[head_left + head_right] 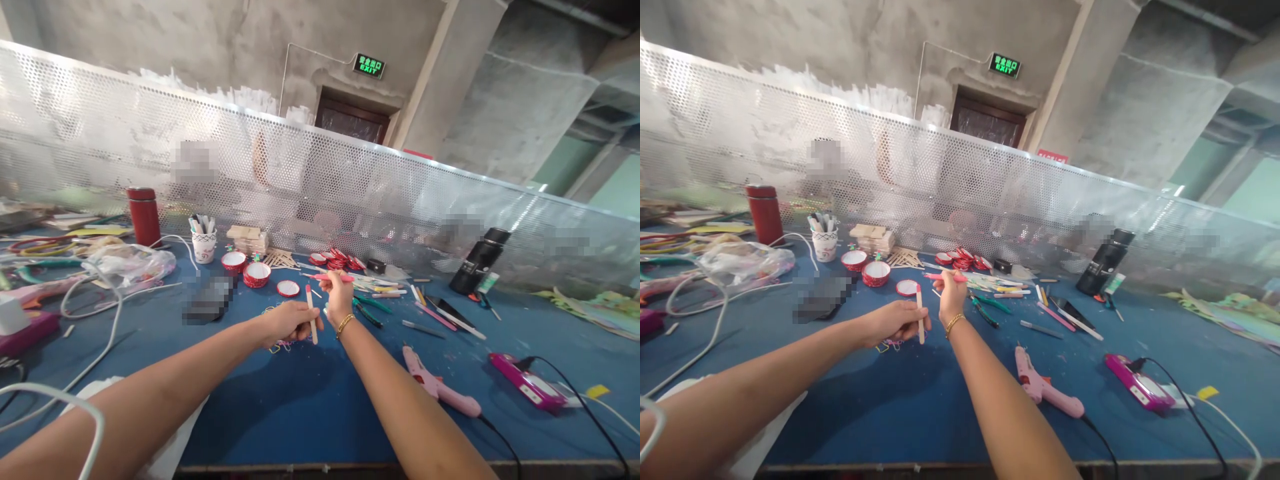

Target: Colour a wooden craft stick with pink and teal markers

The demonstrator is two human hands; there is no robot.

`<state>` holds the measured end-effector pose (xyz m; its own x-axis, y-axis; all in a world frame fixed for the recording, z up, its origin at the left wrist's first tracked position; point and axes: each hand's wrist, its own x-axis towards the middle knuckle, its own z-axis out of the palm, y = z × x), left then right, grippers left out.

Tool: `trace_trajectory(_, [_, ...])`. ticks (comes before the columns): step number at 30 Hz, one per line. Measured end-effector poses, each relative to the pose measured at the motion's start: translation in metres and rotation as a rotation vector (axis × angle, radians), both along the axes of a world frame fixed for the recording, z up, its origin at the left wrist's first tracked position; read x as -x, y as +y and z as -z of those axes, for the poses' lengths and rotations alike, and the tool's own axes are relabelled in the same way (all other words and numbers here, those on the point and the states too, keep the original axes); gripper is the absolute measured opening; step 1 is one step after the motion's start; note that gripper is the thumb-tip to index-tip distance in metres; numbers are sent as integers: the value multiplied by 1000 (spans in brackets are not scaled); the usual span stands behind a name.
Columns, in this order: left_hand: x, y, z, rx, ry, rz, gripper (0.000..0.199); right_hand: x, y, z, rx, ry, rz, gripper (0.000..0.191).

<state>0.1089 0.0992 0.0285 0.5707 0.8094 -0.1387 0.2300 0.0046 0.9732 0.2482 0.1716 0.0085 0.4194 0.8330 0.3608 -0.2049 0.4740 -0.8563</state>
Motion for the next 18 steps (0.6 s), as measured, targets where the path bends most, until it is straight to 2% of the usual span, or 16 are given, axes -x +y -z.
trace_trajectory(4, [-1,-15,-6,4,109,323,45,3,-2,0,-2,-101,-9,22])
trace_trajectory(6, [-2,-19,-8,21,170,403,46,3,-3,0,-36,-147,-10,21])
trace_trajectory(13, [-4,-16,-6,18,194,416,41,-16,13,-5,-108,-75,5,24])
trace_trajectory(15, [-4,-16,-5,26,197,435,39,-22,21,-8,-45,-27,27,18])
trace_trajectory(18, [-4,-18,-5,37,214,467,38,-27,34,-17,98,21,19,21])
